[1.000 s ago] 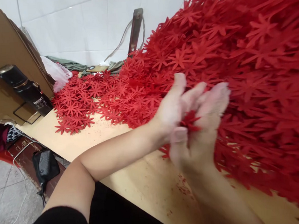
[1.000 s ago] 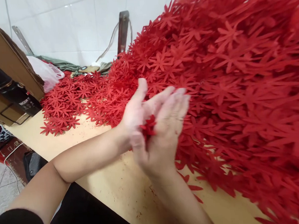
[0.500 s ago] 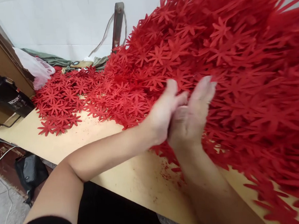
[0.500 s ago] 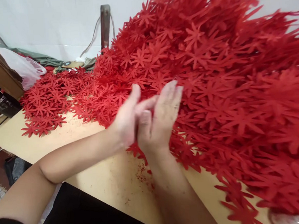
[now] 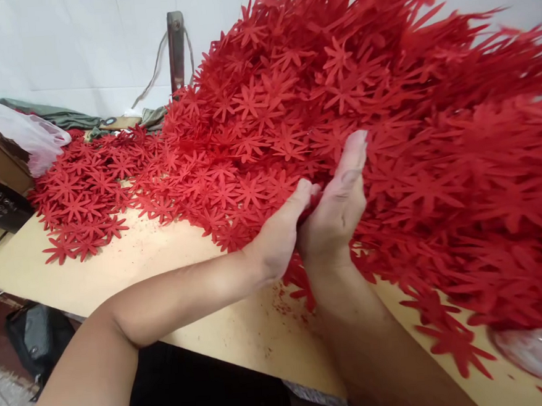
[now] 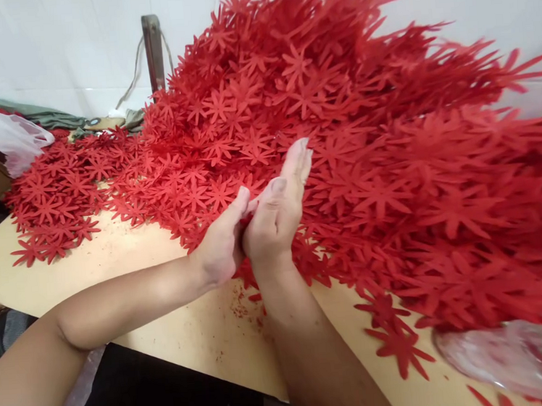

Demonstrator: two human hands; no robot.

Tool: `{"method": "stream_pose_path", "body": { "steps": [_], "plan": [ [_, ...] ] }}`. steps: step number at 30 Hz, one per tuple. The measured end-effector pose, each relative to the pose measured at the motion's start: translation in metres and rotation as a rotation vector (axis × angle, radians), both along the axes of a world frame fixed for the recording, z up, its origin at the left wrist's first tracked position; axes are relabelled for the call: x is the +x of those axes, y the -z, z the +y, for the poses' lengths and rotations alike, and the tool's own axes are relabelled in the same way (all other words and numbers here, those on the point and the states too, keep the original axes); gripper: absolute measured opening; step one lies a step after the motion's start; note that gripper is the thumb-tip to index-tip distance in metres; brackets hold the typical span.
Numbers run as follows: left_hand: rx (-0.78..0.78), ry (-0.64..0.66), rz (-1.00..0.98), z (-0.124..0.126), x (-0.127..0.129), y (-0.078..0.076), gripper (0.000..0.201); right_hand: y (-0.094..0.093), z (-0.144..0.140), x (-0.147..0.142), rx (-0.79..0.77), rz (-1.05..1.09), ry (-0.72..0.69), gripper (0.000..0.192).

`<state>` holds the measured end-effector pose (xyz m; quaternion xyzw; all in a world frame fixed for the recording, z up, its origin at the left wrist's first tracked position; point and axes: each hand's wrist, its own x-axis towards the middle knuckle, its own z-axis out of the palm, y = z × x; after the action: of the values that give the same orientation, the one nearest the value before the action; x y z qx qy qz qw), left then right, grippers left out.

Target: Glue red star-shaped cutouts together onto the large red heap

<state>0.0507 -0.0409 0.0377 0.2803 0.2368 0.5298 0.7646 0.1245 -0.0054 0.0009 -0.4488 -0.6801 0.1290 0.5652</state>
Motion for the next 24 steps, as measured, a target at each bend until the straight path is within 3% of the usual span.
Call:
{"method": "stream_pose_path", "body": {
  "steps": [3, 9, 12, 19, 24],
  "plan": [
    [0.048, 0.006, 0.057, 0.001, 0.000, 0.007, 0.046, 0.006, 0.010, 0.006, 0.026, 0.109, 0.121, 0.067],
    [0.045, 0.183, 0.351, 0.015, -0.017, 0.005, 0.047, 0.007, 0.027, 0.010, -0.179, 0.457, 0.150, 0.081],
    [0.118, 0.207, 0.415, 0.027, -0.028, 0.000, 0.041, 0.006, 0.034, 0.013, -0.218, 0.536, 0.127, 0.077],
    [0.322, -0.009, 0.635, 0.046, -0.042, 0.002, 0.029, -0.001, 0.029, 0.010, -0.282, 0.640, -0.014, 0.067],
    [0.342, -0.160, 0.653, 0.054, -0.048, 0.003, 0.020, -0.006, 0.016, -0.002, -0.320, 0.566, -0.245, 0.050]
  ]
}}
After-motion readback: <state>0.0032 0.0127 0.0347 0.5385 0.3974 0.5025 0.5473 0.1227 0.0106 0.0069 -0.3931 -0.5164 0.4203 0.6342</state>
